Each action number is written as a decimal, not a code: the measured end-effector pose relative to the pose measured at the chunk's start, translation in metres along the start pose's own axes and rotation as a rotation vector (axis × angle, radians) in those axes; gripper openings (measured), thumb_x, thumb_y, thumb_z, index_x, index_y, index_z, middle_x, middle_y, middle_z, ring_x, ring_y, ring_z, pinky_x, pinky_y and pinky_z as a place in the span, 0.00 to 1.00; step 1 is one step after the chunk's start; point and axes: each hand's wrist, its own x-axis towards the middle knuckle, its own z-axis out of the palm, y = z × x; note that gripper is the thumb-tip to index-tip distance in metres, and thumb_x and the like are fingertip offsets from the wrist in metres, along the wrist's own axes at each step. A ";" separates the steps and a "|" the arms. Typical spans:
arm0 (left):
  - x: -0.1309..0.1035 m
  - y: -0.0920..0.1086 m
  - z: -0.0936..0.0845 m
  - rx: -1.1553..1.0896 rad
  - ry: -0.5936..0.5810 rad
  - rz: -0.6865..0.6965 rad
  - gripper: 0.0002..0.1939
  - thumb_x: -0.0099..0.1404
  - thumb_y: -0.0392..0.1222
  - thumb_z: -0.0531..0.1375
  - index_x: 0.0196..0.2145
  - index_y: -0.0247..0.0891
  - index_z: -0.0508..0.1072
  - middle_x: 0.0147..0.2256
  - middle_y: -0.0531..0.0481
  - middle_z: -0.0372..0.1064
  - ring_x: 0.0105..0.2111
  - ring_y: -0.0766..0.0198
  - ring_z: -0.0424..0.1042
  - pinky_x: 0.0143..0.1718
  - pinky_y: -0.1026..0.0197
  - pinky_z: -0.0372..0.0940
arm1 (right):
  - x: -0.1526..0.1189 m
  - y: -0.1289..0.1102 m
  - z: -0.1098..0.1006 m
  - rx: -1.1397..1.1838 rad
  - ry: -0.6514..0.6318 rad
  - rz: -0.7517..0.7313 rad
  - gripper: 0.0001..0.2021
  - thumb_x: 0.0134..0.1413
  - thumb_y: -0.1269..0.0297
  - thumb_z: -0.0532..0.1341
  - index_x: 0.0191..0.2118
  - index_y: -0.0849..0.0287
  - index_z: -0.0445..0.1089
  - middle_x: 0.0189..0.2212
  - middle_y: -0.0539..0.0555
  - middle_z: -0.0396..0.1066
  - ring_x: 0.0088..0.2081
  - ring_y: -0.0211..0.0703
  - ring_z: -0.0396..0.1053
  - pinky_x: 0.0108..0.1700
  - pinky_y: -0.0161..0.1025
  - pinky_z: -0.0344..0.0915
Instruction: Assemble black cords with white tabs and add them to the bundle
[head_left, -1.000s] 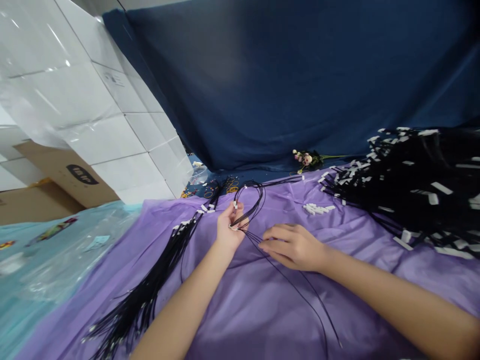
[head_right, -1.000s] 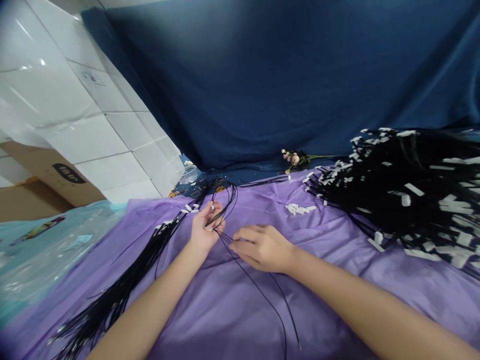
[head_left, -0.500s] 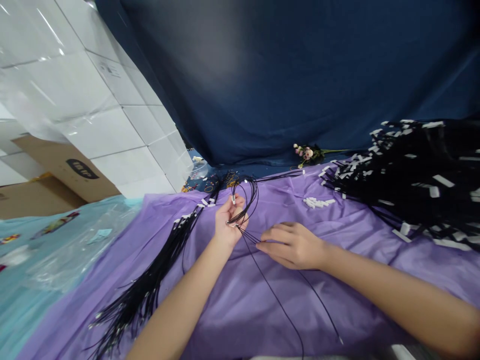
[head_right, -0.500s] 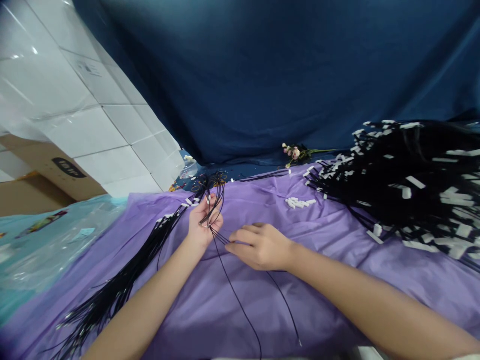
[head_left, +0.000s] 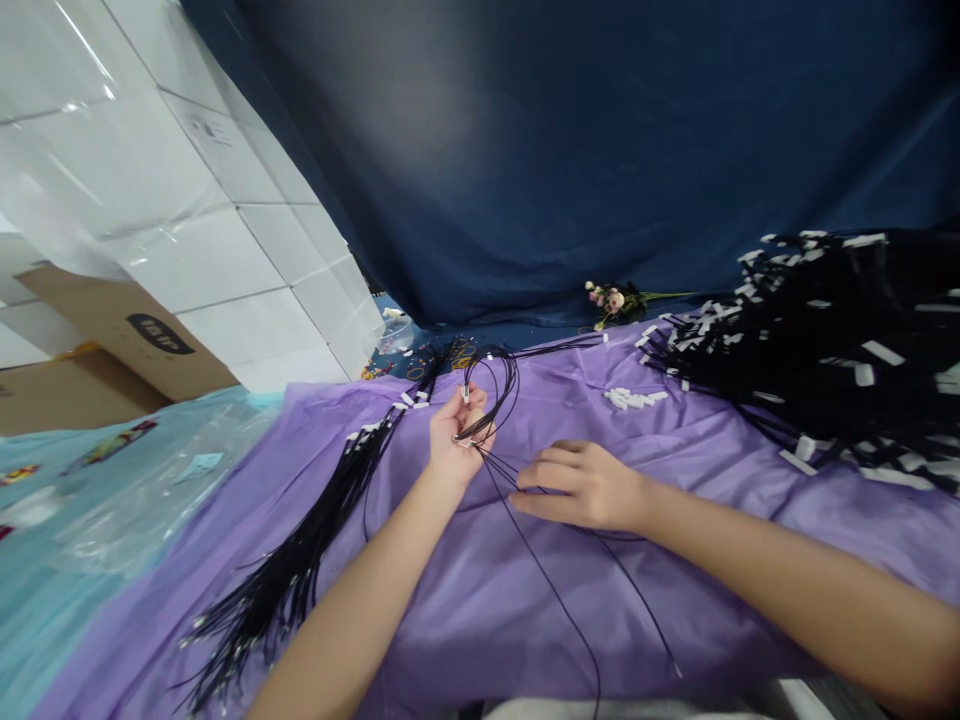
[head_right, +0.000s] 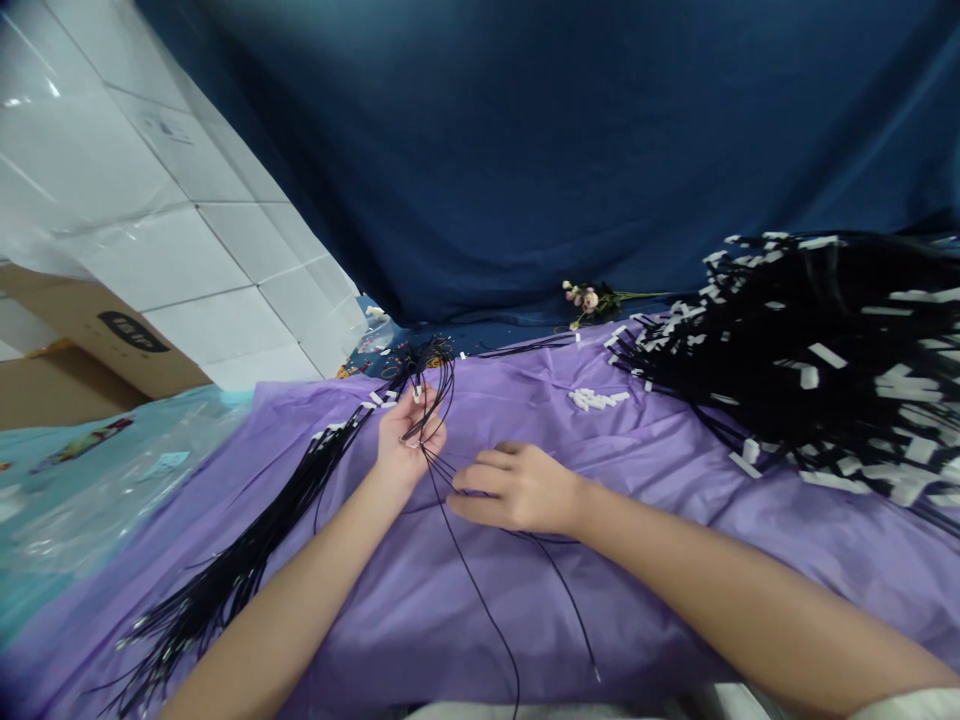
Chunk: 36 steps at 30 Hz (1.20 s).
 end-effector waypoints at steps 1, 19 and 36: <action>0.000 0.000 0.000 -0.002 0.007 -0.003 0.12 0.68 0.40 0.47 0.30 0.35 0.65 0.20 0.58 0.58 0.08 0.79 0.41 0.09 0.72 0.45 | 0.000 0.000 0.001 0.026 0.012 0.022 0.07 0.59 0.71 0.56 0.41 0.58 0.70 0.37 0.52 0.72 0.34 0.36 0.68 0.35 0.34 0.64; 0.005 -0.002 -0.007 -0.038 -0.011 -0.014 0.13 0.68 0.38 0.47 0.29 0.33 0.66 0.19 0.56 0.58 0.09 0.78 0.44 0.09 0.71 0.45 | 0.004 0.025 0.010 1.280 0.794 1.343 0.14 0.43 0.54 0.67 0.33 0.59 0.71 0.27 0.49 0.67 0.21 0.31 0.61 0.19 0.30 0.62; 0.020 -0.017 -0.019 0.374 0.136 0.191 0.10 0.54 0.41 0.62 0.28 0.38 0.62 0.21 0.61 0.58 0.09 0.78 0.48 0.10 0.70 0.43 | -0.005 0.049 -0.015 1.200 0.554 1.196 0.14 0.43 0.54 0.66 0.33 0.59 0.73 0.16 0.44 0.62 0.14 0.27 0.50 0.16 0.30 0.49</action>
